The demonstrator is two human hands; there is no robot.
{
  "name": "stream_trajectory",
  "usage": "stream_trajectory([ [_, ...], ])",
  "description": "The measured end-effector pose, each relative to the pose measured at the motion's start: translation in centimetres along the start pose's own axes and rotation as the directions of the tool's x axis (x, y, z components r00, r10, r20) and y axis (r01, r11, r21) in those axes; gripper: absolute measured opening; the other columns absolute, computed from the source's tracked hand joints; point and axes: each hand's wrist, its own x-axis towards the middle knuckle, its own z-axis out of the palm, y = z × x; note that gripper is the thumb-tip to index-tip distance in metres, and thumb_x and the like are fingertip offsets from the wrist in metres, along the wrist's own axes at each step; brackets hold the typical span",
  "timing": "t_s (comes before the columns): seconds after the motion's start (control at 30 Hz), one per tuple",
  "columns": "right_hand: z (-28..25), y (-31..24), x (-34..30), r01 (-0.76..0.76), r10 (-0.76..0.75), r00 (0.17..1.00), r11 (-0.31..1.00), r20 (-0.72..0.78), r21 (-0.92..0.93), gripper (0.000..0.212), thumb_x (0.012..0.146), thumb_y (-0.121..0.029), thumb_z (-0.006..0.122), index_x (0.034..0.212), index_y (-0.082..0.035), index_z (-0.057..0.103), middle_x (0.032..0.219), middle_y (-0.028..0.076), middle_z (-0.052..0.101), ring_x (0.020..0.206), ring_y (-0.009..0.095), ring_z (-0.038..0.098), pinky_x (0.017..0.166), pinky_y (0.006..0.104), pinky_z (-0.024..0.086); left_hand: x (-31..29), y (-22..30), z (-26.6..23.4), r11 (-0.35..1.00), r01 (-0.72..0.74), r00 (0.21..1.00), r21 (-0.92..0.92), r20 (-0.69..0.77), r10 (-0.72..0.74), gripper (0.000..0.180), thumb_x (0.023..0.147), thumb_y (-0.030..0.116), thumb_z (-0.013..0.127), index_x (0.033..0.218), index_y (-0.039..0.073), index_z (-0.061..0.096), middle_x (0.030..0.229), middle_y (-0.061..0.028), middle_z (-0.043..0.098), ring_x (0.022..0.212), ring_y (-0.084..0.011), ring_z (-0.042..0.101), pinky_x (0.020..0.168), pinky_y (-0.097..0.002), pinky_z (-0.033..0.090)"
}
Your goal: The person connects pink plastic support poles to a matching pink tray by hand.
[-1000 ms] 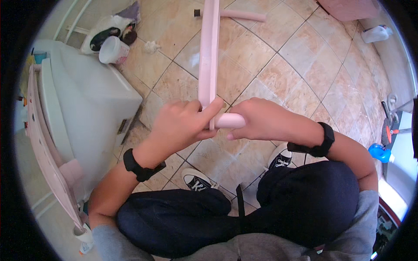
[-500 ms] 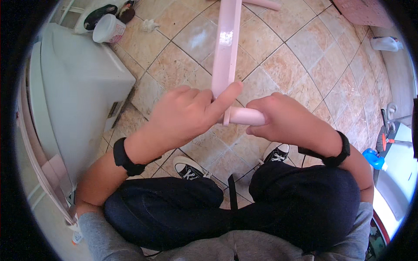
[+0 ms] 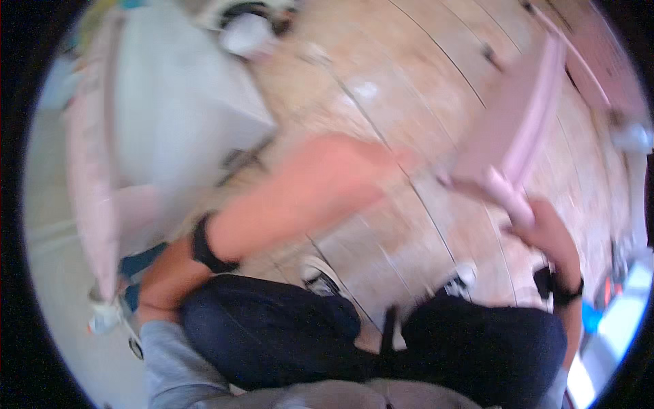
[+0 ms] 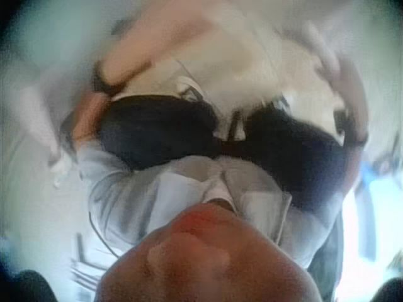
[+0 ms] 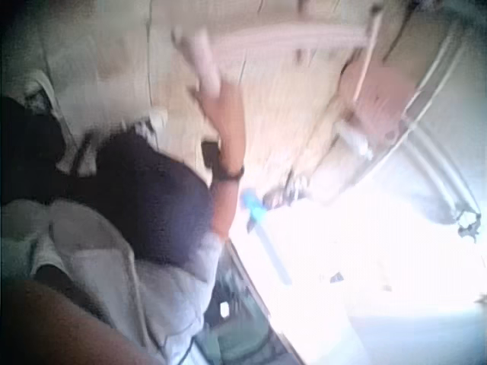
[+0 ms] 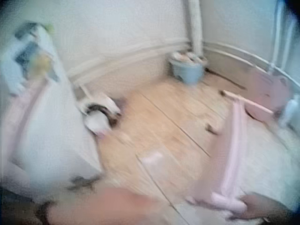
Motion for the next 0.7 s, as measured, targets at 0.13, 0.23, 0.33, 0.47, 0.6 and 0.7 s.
stream_trajectory([
  [0.13,1.0,-0.7,-1.3,-0.134,0.15,0.988,0.955,-0.04,0.265,0.023,0.076,-0.014,0.082,0.084,0.001,0.066,0.061,0.003,0.059,0.048,0.012,0.056,0.045,0.03,0.044,1.2,12.2,-9.2,0.982,-0.165,0.986,0.09,0.015,0.165,0.039,0.083,0.019,0.066,0.121,0.01,0.064,0.108,-0.0117,0.067,0.098,-0.024,0.062,0.08,-0.0322,0.049],
  [0.23,-1.8,-3.2,-2.9,-0.192,0.185,0.981,0.967,0.058,0.166,0.023,0.077,-0.014,0.08,0.082,0.0,0.063,0.06,0.002,0.058,0.049,0.011,0.056,0.044,0.0289,0.042,-1.0,16.6,-14.6,0.975,-0.121,0.955,0.185,-0.248,0.166,0.039,0.075,0.016,0.072,0.113,0.01,0.069,0.098,-0.0089,0.07,0.092,-0.0219,0.06,0.078,-0.0306,0.047],
  [0.33,0.9,-1.5,-0.4,-0.135,0.114,0.989,0.954,0.094,0.268,0.023,0.077,-0.014,0.08,0.08,0.0,0.062,0.06,0.002,0.057,0.048,0.012,0.055,0.044,0.029,0.042,-5.7,16.6,-20.0,0.818,0.105,0.931,0.566,-0.344,0.119,0.032,0.069,0.012,0.081,0.1,0.008,0.075,0.088,-0.0049,0.075,0.089,-0.0201,0.058,0.077,-0.0269,0.044],
  [0.47,-0.5,-2.2,-1.0,-0.129,0.111,0.991,0.951,0.08,0.281,0.022,0.078,-0.012,0.08,0.078,-0.001,0.061,0.06,0.002,0.056,0.048,0.012,0.053,0.044,0.0293,0.042,-12.2,12.9,-22.5,0.86,0.48,0.728,0.176,-0.627,-0.277,0.036,0.078,0.008,0.081,0.113,0.003,0.072,0.112,-0.0068,0.074,0.091,-0.0153,0.06,0.08,-0.0273,0.047],
  [0.6,-0.4,-3.1,-1.3,-0.119,0.109,0.992,0.961,0.056,0.251,0.021,0.078,-0.012,0.08,0.078,-0.002,0.061,0.06,0.002,0.056,0.049,0.011,0.053,0.044,0.0292,0.041,-15.0,10.4,-21.2,0.806,0.538,0.524,-0.245,-0.652,-0.548,0.032,0.089,0.007,0.074,0.119,0.0,0.068,0.113,-0.0073,0.071,0.099,-0.0135,0.065,0.089,-0.0288,0.051],
  [0.7,-0.6,-2.2,-1.6,-0.132,0.111,0.99,0.952,0.09,0.276,0.023,0.078,-0.012,0.08,0.08,0.0,0.061,0.06,0.002,0.056,0.049,0.011,0.053,0.044,0.0291,0.042,-14.2,8.8,-21.6,0.768,0.536,0.493,-0.35,-0.608,-0.622,0.029,0.091,0.008,0.073,0.119,0.0,0.068,0.109,-0.0067,0.071,0.1,-0.0125,0.065,0.091,-0.0285,0.051],
])
